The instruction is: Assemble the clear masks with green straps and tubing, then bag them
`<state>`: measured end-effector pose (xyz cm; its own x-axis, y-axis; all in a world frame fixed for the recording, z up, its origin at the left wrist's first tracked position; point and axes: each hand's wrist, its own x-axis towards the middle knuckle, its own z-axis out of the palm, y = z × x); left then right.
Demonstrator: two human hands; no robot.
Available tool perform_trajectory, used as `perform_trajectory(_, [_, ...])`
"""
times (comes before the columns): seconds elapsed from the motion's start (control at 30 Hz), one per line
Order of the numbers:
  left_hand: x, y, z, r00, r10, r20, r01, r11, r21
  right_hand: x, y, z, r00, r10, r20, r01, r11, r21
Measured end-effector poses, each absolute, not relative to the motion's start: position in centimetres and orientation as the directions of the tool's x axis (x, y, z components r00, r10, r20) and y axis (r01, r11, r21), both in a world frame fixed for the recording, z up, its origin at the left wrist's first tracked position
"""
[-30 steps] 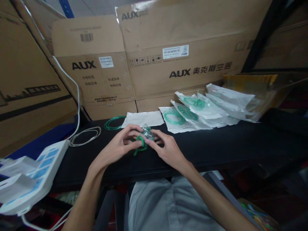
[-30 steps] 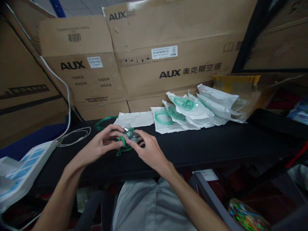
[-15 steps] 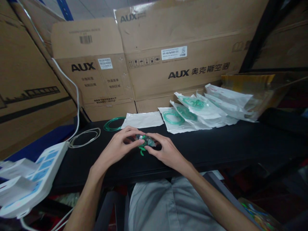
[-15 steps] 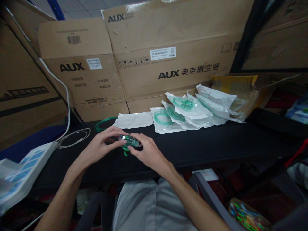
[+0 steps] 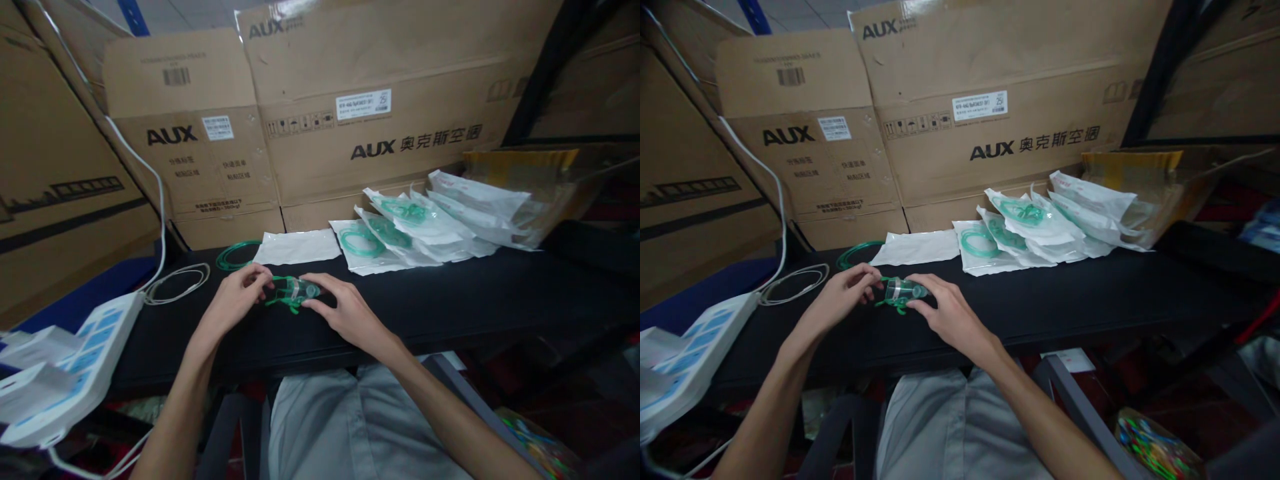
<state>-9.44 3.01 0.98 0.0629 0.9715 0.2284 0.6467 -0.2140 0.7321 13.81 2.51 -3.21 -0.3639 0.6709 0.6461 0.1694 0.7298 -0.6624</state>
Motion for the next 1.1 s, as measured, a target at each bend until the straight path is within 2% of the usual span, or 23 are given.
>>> perform_trajectory(0.17, [-10.5, 2.7, 1.1, 0.215, 0.965, 0.150, 0.746, -0.262, 0.612, 13.7, 2.6, -3.5, -0.340, 0.700, 0.628, 0.182, 0.704, -0.687])
perform_trajectory(0.27, [-10.6, 2.4, 1.6, 0.117, 0.960, 0.254, 0.777, -0.247, 0.579, 13.7, 2.7, -3.6, -0.342, 0.714, 0.611, 0.205, 0.692, -0.692])
perform_trajectory(0.37, [-10.0, 1.9, 2.4, 0.026, 0.929, 0.368, 0.738, -0.266, 0.620, 13.8, 2.8, -3.7, -0.349, 0.693, 0.631, 0.187, 0.711, -0.677])
perform_trajectory(0.53, [-8.0, 1.0, 3.0, 0.319, 0.888, 0.331, 0.632, -0.460, 0.623, 13.9, 2.8, -3.5, -0.357, 0.665, 0.656, 0.159, 0.735, -0.659])
perform_trajectory(0.6, [-7.4, 1.1, 2.9, 0.359, 0.872, 0.333, 0.628, -0.490, 0.605, 13.9, 2.7, -3.5, -0.369, 0.660, 0.654, 0.159, 0.738, -0.656])
perform_trajectory(0.73, [-6.8, 1.4, 2.5, 0.317, 0.838, 0.444, 0.643, -0.534, 0.549, 13.8, 2.7, -3.7, -0.360, 0.664, 0.655, 0.163, 0.736, -0.657])
perform_trajectory(0.93, [-6.3, 1.2, 2.4, 0.188, 0.763, 0.619, 0.703, -0.545, 0.458, 13.6, 2.7, -3.5, -0.194, 0.827, 0.528, 0.196, 0.560, -0.805])
perform_trajectory(1.1, [-4.8, 1.0, 2.1, 0.166, 0.716, 0.678, 0.717, -0.560, 0.415, 13.7, 2.4, -3.0, -0.257, 0.843, 0.472, 0.224, 0.528, -0.820])
